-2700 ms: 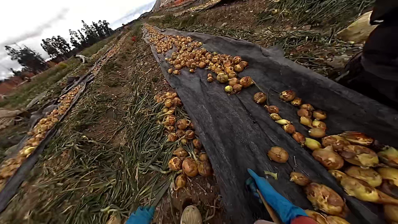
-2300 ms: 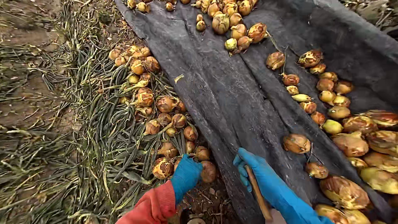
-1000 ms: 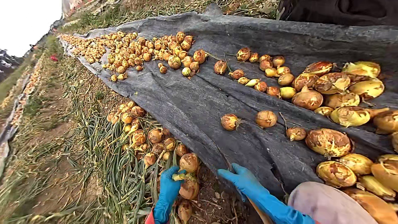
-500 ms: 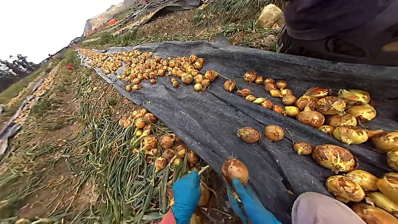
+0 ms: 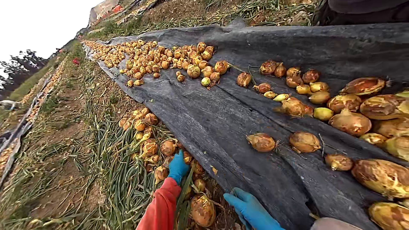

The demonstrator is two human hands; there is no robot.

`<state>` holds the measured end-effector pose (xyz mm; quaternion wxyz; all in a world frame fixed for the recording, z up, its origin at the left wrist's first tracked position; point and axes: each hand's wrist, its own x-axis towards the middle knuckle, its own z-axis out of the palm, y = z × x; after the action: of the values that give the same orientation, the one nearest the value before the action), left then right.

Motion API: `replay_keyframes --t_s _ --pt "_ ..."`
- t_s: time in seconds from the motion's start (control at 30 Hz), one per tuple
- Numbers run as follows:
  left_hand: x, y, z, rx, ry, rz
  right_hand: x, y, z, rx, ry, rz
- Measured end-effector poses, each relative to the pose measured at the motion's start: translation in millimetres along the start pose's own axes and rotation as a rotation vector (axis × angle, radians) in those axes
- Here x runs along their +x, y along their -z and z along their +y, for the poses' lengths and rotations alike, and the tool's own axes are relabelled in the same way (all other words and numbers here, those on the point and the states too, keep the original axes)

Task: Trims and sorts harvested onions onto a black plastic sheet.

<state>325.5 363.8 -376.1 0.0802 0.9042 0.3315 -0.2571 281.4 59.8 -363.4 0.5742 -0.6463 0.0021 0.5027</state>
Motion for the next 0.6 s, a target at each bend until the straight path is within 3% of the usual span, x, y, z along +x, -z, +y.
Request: replay_keyframes --t_s 0.1,0.17,0.23,0.37,0.43,0.47,0.57,0.6 --pt "-21.2 7.0 -12.3 -0.246 -0.087 0.079 6.2 -4.7 -1.6 -0.013 0.019 0.019" --pt "-72.9 13.3 -17.4 -0.596 -0.285 0.088 7.2 -8.9 -10.5 0.028 0.039 0.015" --pt "-134.5 14.7 -13.9 -0.831 -0.469 -0.037 -2.1 -15.7 -25.2 0.062 0.088 -0.083" --pt "-215.9 10.6 -10.5 -0.954 -0.566 -0.290 -26.0 -31.5 -31.3 0.001 0.254 -0.184" --pt "-229.7 8.9 -14.5 -0.956 -0.546 -0.293 -32.1 -35.4 -21.6 -0.089 0.373 -0.150" --pt "-230.6 8.4 -17.3 -0.858 -0.544 -0.186 -33.6 -36.3 -17.2 -0.121 0.414 -0.134" --pt "-198.1 8.9 -24.5 -0.378 -0.371 0.407 -34.4 -43.3 -8.5 -0.112 0.442 0.039" --pt "-182.2 15.5 -29.4 -0.372 -0.270 0.466 -35.0 -41.9 -10.6 -0.104 0.430 0.106"
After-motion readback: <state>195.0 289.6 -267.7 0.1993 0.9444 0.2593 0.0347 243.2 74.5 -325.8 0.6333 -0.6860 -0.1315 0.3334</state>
